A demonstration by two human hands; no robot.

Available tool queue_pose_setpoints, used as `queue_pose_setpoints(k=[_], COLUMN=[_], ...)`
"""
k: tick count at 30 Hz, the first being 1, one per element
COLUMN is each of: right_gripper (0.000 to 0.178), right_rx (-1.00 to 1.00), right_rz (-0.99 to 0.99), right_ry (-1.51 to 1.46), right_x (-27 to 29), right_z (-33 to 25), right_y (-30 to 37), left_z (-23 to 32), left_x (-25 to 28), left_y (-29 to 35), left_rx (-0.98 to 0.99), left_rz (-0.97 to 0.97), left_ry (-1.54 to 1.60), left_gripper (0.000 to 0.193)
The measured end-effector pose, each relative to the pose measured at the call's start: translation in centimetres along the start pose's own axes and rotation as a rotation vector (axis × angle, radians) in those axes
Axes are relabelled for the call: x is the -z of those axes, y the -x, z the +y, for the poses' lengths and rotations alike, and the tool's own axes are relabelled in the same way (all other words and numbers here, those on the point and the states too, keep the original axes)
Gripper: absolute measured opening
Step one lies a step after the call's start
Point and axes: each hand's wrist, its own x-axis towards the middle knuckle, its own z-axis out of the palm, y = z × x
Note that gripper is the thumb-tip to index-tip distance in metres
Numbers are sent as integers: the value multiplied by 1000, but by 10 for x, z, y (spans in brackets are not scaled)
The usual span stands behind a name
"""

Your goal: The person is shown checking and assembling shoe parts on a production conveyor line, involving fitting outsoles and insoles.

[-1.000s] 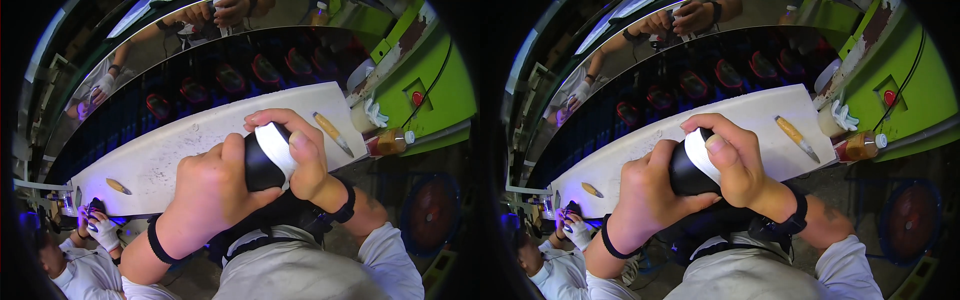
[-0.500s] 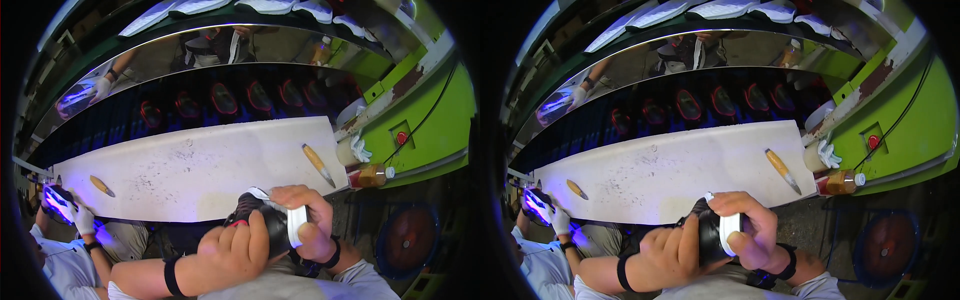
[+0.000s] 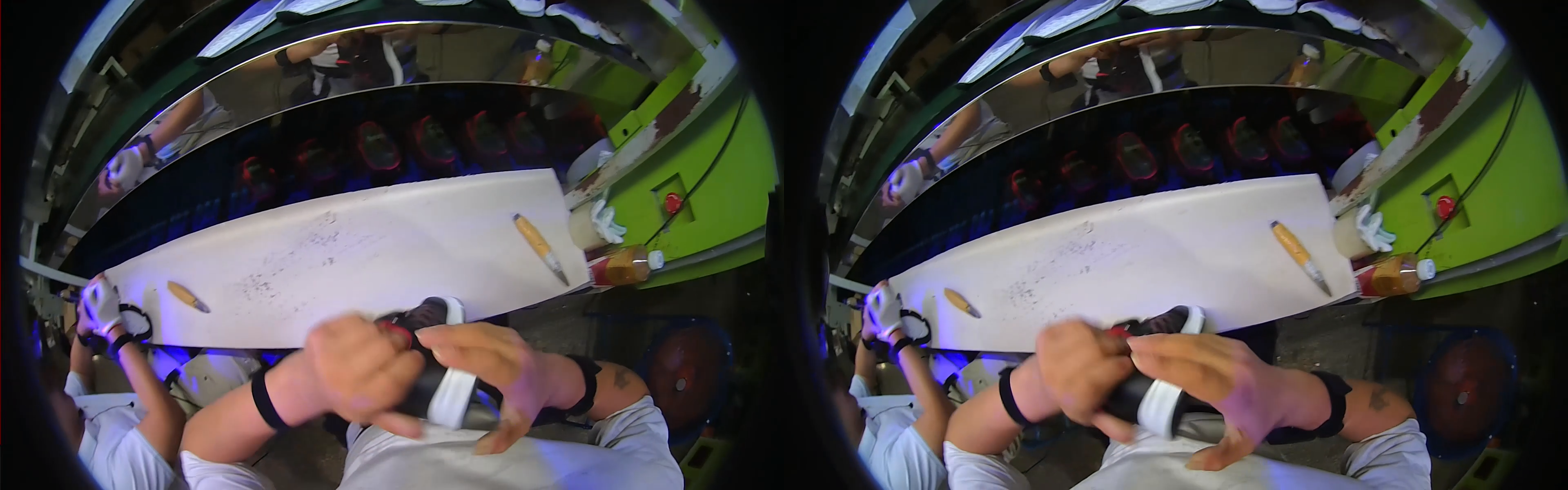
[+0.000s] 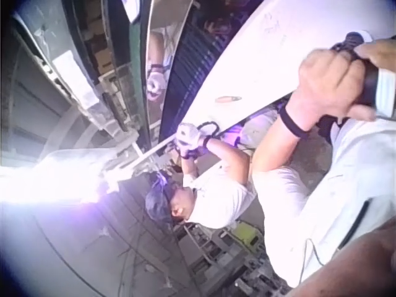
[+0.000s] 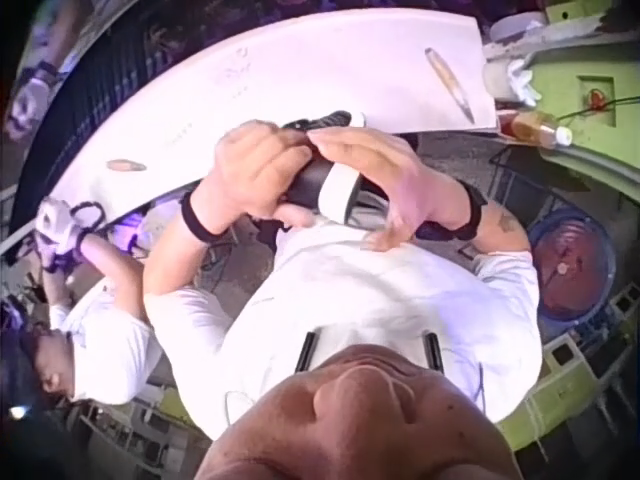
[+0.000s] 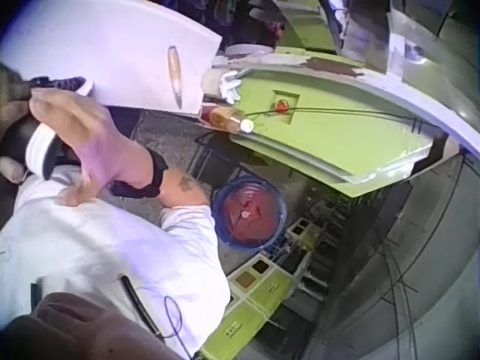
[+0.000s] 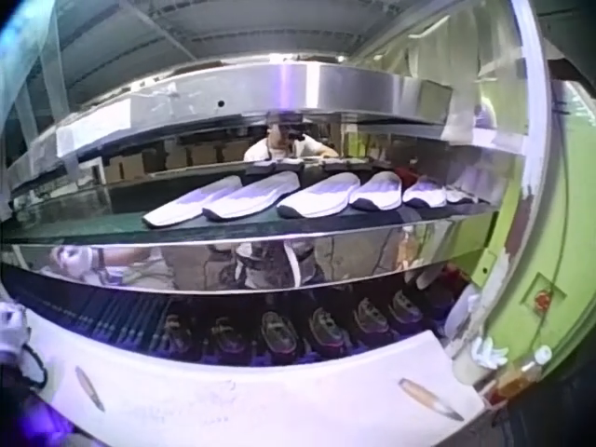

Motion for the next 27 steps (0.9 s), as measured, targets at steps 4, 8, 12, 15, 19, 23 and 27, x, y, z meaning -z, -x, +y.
queue_pose_setpoints(k=[4,8,12,15,19,23,27], right_gripper=[85,103,96,88,78,77,57], right_rx=[23,-255,-362,-175,-491,-350,27], right_rz=[151,70,-46,53,90,299,862], right_ry=[480,235,293,273,-150,-540,344], right_x=[-39,-70,-76,-76,-64,15,177], right_z=[44,81,86,93,98,54,-4], right_y=[4,7,4,5,17,-32,-211], left_z=[-8,14,15,-5,-30,-84,-197], left_x=[26,34,29,27,31,24,-13], left_y=[50,98,125,129,123,123,123], left_rx=[639,952,898,784,1007,1085,1343], left_rz=[104,157,10,69,349,575,725], left_ry=[625,580,236,292,940,987,694], left_gripper=[62,87,70,75,103,63,61])
